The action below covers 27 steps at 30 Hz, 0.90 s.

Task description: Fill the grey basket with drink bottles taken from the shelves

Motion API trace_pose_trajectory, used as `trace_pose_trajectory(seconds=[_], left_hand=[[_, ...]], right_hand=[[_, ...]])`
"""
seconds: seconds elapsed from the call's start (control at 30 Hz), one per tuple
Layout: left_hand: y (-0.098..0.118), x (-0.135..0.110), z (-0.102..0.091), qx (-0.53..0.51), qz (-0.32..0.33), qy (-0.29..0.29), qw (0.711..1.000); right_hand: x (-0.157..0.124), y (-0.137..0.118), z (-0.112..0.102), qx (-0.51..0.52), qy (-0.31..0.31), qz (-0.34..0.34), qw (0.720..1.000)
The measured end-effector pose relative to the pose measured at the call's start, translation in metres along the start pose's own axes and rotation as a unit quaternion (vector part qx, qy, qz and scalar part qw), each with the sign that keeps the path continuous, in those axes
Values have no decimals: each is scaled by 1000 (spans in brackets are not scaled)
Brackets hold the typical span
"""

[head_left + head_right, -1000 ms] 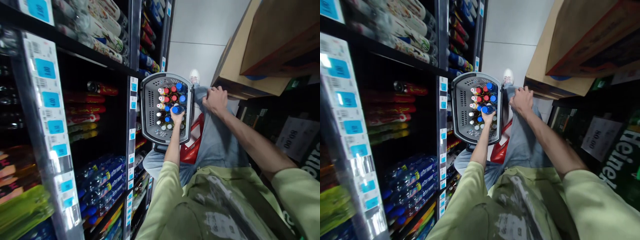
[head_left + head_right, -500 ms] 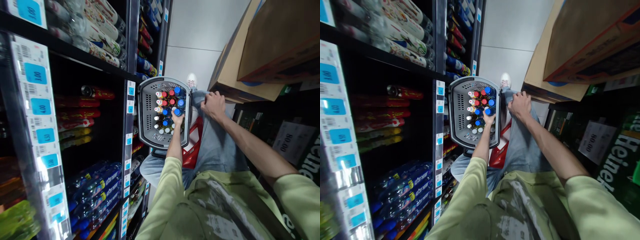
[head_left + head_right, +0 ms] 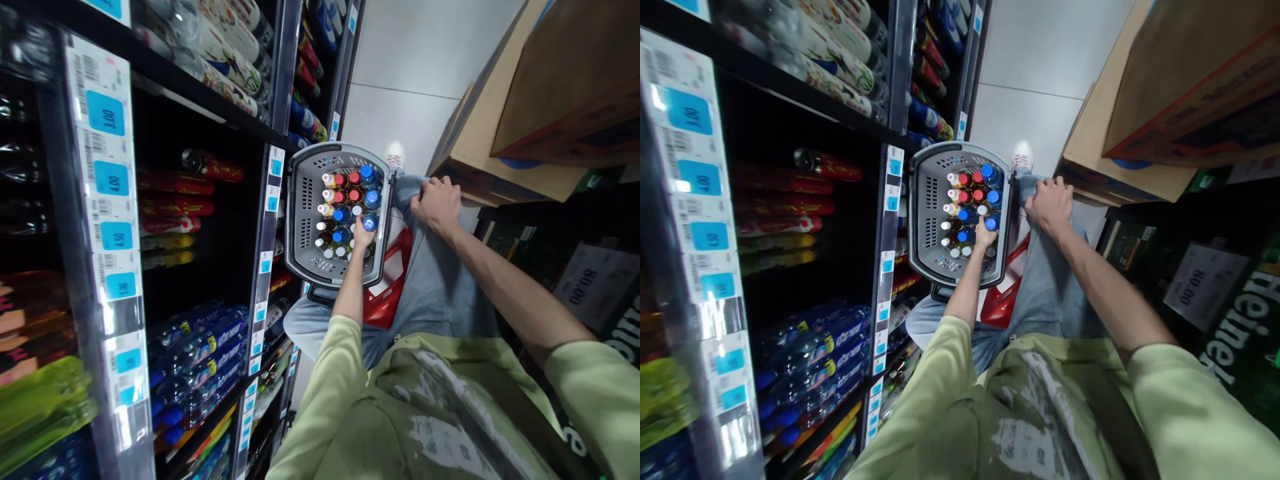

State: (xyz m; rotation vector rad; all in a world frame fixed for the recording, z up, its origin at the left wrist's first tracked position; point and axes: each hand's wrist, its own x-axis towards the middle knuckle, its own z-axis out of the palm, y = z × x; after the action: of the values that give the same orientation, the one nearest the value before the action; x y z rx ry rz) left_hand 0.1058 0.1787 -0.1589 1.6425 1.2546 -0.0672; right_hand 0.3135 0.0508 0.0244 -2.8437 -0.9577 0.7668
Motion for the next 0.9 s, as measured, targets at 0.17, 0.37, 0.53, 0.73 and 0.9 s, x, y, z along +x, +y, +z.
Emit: trace_pose_trajectory(seconds=[0.17, 0.37, 0.53, 0.73, 0.9], left_hand=[[-1, -16, 9, -54, -21, 36, 998], [-12, -76, 11, -132, -44, 93, 986], [-42, -159, 9, -105, 1, 30, 994], [-55, -209, 0, 8, 59, 9, 998], [-44, -234, -4, 53, 59, 2, 997]], right_hand=[[-3, -3, 0, -11, 7, 1, 1000], [-4, -5, -4, -16, 10, 2, 1000], [-5, -5, -5, -30, 18, 1, 999], [-9, -7, -5, -49, 26, -7, 998], [-11, -8, -5, -71, 36, -22, 997]])
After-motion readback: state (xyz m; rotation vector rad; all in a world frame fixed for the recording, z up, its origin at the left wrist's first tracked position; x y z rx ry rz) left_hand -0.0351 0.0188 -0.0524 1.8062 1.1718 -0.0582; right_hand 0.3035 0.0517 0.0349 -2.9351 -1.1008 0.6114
